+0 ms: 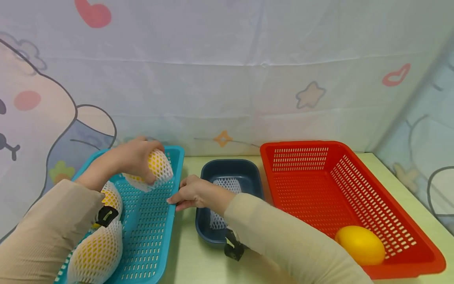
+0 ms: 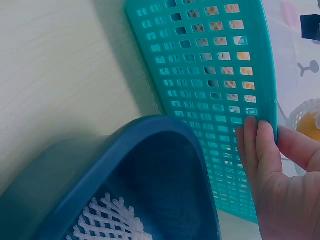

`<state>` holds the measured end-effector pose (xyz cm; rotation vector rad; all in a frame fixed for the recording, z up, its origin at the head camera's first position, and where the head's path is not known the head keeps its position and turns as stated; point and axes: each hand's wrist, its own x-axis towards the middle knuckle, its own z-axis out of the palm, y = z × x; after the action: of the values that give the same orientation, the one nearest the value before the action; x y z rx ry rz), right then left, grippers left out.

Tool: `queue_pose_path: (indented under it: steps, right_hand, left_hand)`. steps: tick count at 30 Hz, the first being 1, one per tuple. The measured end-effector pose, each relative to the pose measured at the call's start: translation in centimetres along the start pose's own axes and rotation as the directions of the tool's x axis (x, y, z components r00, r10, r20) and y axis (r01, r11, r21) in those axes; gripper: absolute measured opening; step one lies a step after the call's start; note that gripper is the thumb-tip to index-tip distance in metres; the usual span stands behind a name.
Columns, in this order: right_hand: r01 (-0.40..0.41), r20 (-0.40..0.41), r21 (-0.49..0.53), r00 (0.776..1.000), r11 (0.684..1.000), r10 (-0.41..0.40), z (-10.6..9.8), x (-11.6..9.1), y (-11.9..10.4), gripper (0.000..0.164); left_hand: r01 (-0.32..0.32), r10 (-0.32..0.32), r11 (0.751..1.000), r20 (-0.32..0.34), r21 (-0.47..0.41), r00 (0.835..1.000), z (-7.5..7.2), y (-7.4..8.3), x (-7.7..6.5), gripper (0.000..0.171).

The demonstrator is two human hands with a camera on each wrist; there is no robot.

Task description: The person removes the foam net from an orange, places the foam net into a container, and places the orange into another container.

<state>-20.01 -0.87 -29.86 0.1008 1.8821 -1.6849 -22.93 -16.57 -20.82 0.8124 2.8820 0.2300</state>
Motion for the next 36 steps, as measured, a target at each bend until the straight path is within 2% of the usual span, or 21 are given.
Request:
queue_pose_path:
  steps: [7, 11, 14, 17, 24, 31, 36]
  right_hand:
    - [-0.004, 0.011, 0.015, 1.000, 1.000, 0.003, -0.1, 0.0, -0.1, 0.024]
    - [-0.004, 0.021, 0.024, 1.000, 1.000, 0.003, -0.1, 0.1, -0.1, 0.051]
    - [-0.002, 0.029, 0.030, 1.000, 1.000, 0.001, -0.1, 0.1, -0.1, 0.057]
    - [0.000, 0.034, 0.034, 0.999, 0.999, -0.001, -0.2, 0.1, -0.2, 0.051]
    - [-0.001, 0.022, 0.029, 1.000, 1.000, 0.000, -0.2, 0.1, -0.1, 0.032]
    - [0.001, 0.024, 0.014, 1.000, 1.000, -0.001, 0.0, -0.1, 0.0, 0.021]
    - [-0.001, 0.021, 0.002, 1.000, 1.000, 0.001, 0.0, -0.2, -0.1, 0.026]
  left_hand:
    - [-0.011, 0.012, 1.000, -0.028, 0.015, 1.000, -0.4, 0.7, 0.0, 0.070]
    - [-0.046, 0.045, 0.999, -0.043, -0.019, 0.998, -0.6, 1.0, 0.0, 0.070]
    - [-0.070, 0.067, 0.995, -0.051, -0.065, 0.996, -0.8, 1.1, 0.0, 0.071]
    - [-0.093, 0.086, 0.992, -0.077, -0.081, 0.993, -0.9, 1.3, 0.1, 0.070]
    - [-0.099, 0.096, 0.995, -0.188, -0.007, 0.977, -0.9, 2.9, 0.0, 0.067]
    - [-0.146, 0.143, 0.989, -0.200, -0.002, 0.969, -0.8, 4.1, 0.4, 0.066]
    - [-0.156, 0.153, 0.988, -0.207, 0.001, 0.966, -1.0, 4.8, 0.5, 0.066]
